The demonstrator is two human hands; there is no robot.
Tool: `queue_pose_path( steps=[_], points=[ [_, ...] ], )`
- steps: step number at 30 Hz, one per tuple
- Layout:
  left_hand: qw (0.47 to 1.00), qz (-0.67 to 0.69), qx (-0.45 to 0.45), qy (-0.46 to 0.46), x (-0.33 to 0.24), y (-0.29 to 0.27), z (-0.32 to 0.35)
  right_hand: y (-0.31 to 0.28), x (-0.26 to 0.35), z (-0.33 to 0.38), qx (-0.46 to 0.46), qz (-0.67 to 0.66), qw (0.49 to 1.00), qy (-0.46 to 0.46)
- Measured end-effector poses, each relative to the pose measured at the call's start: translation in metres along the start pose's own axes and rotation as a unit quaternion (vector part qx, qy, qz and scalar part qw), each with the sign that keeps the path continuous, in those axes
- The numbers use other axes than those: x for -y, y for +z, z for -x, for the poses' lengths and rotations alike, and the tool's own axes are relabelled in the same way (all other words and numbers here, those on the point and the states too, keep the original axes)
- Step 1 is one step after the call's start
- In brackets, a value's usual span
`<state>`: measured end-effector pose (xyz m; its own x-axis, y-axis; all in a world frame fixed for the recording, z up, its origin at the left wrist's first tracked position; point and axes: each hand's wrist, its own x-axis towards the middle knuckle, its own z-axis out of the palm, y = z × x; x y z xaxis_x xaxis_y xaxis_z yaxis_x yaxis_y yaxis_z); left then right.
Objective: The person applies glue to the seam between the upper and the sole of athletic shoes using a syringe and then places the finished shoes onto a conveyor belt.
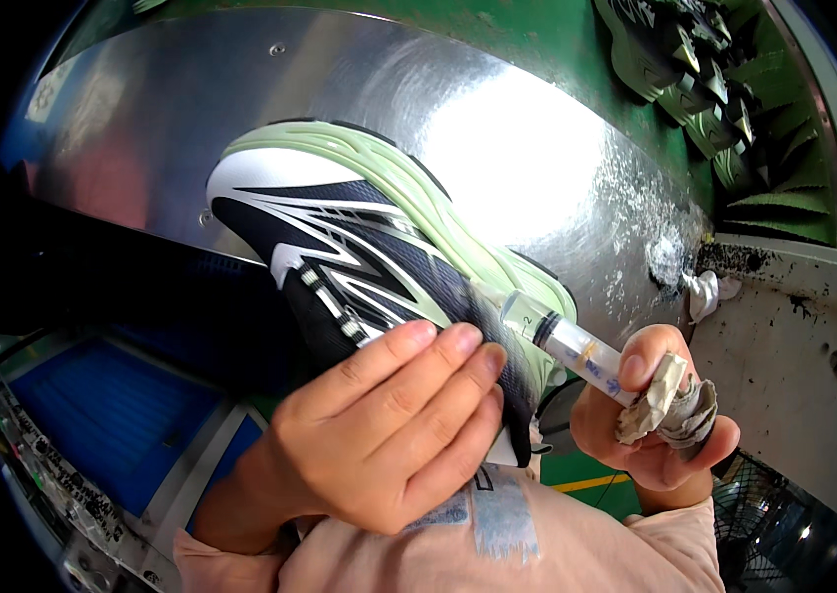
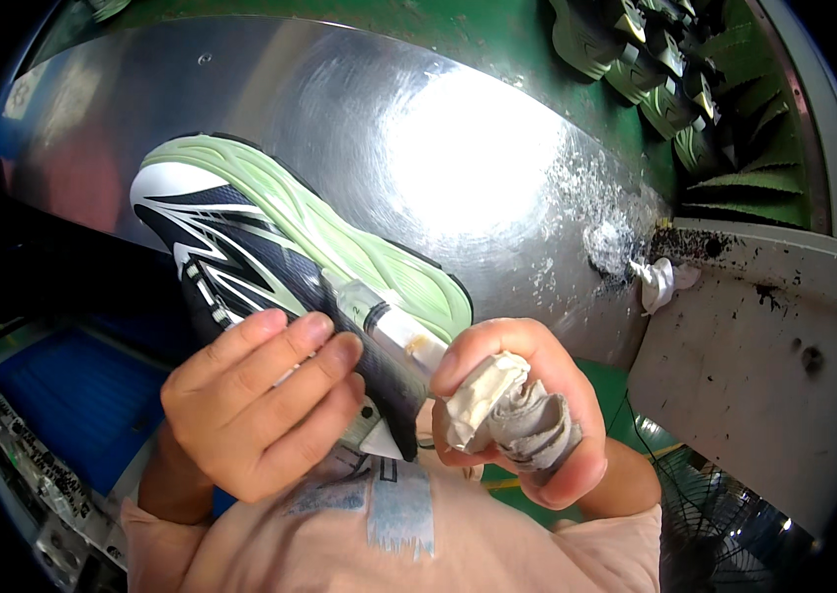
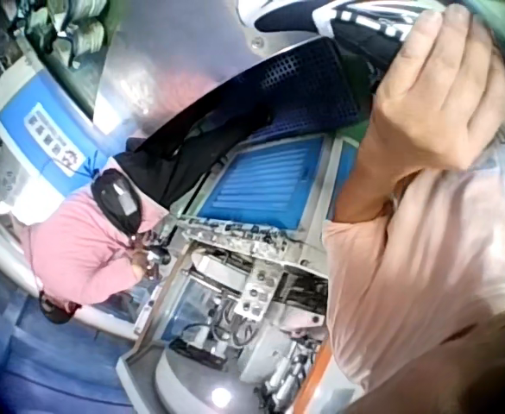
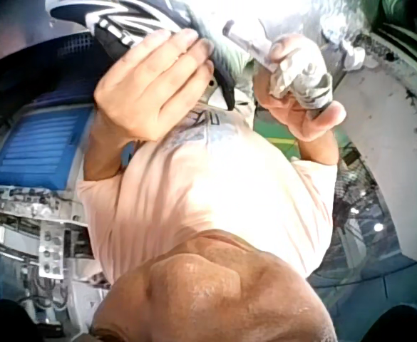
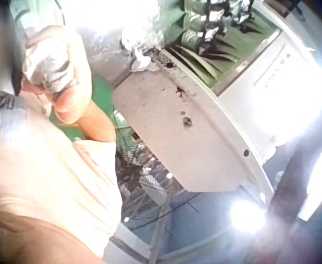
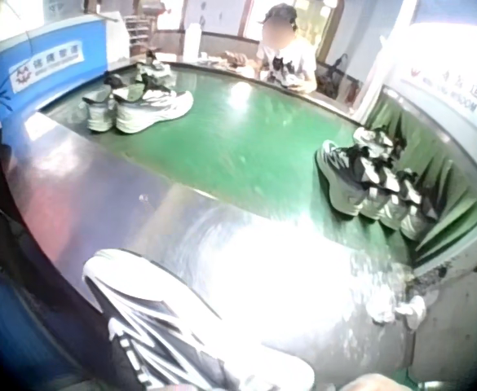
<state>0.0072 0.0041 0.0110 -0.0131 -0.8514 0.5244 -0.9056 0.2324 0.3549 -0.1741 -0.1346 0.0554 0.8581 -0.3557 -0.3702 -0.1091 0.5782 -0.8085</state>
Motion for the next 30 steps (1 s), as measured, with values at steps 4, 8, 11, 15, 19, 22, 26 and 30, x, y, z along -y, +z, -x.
queue_pose_path(
  steps=[4,8,11,15,19,22,26,30],
  points=[
    [1.000,-0.009,0.014,0.011,0.001,0.001,0.003,-0.009,-0.011,0.009,-0.002,-0.013,0.999,-0.039],
    [0.999,-0.026,0.031,0.025,0.000,-0.002,0.001,-0.022,-0.023,0.015,0.041,-0.054,0.994,-0.091],
    [0.997,-0.041,0.045,0.043,0.001,-0.004,0.000,-0.029,-0.026,0.021,0.042,-0.065,0.993,-0.090],
    [0.996,-0.042,0.059,0.057,0.001,-0.006,-0.005,-0.039,-0.029,0.031,0.030,-0.080,0.994,-0.074],
    [0.993,-0.053,0.092,0.056,0.001,-0.009,-0.018,-0.049,-0.032,0.039,0.017,-0.100,0.993,-0.065],
    [0.990,-0.072,0.110,0.049,-0.003,-0.009,-0.037,-0.057,-0.037,0.045,0.004,-0.117,0.992,-0.049],
    [0.986,-0.070,0.132,0.077,0.004,-0.005,-0.057,-0.062,-0.043,0.045,-0.002,-0.132,0.989,-0.061],
    [0.970,-0.058,0.196,0.129,0.021,-0.007,-0.083,-0.059,-0.054,0.040,-0.028,-0.181,0.976,-0.116]
  ],
)
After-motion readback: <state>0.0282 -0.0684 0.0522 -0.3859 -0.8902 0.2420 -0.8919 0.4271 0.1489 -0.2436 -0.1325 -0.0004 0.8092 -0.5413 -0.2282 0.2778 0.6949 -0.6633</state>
